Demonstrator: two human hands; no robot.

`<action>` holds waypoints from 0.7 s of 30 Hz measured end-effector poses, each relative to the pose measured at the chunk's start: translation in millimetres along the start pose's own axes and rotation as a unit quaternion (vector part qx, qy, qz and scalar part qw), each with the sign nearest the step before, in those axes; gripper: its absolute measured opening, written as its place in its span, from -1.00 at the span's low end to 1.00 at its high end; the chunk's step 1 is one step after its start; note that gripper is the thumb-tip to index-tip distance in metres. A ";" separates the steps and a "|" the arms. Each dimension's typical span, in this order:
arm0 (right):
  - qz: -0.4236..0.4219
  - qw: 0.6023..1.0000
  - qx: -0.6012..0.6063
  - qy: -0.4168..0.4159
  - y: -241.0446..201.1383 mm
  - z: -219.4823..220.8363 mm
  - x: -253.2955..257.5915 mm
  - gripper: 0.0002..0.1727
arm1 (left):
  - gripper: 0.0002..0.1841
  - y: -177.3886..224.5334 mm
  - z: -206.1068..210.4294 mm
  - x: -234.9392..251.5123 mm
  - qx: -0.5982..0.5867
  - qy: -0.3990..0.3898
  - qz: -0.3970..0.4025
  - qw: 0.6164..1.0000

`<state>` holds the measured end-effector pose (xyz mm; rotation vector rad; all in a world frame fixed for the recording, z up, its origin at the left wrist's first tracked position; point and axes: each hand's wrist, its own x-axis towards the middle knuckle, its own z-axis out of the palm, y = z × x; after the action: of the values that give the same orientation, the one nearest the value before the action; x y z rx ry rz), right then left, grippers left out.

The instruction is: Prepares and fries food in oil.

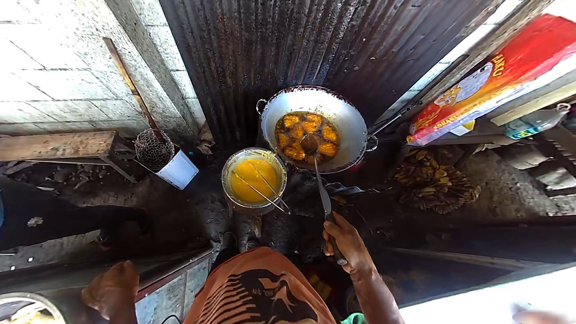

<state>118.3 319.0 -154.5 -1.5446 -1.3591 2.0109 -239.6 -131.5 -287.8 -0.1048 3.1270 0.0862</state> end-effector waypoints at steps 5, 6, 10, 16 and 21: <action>-0.010 1.000 -0.008 -0.023 -4.4 -1.3 -17.5 -0.39 | -0.54 0.5 -1.1 -0.7 -0.011 -0.001 -0.006 1.000; -0.012 0.999 -0.008 -0.031 -4.3 -1.9 -19.5 -0.37 | -0.54 0.3 -1.1 -0.5 -0.011 -0.002 -0.006 1.000; -0.022 0.998 -0.004 -0.064 -3.6 -2.5 -20.5 -0.35 | -0.54 -0.3 -0.6 -0.3 -0.010 -0.002 -0.005 1.000; -0.046 0.997 -0.052 -0.035 -4.6 3.2 -7.4 -0.30 | -0.56 0.7 -3.0 0.2 -0.013 -0.007 -0.006 1.000; -0.052 0.995 -0.083 0.018 -2.9 -5.8 6.1 -0.37 | -0.56 0.9 -2.3 -1.4 -0.012 0.000 -0.001 1.000</action>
<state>119.9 327.7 -155.9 -1.5348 -1.5931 1.8420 -238.4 -130.6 -285.5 -0.1090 3.1272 0.1251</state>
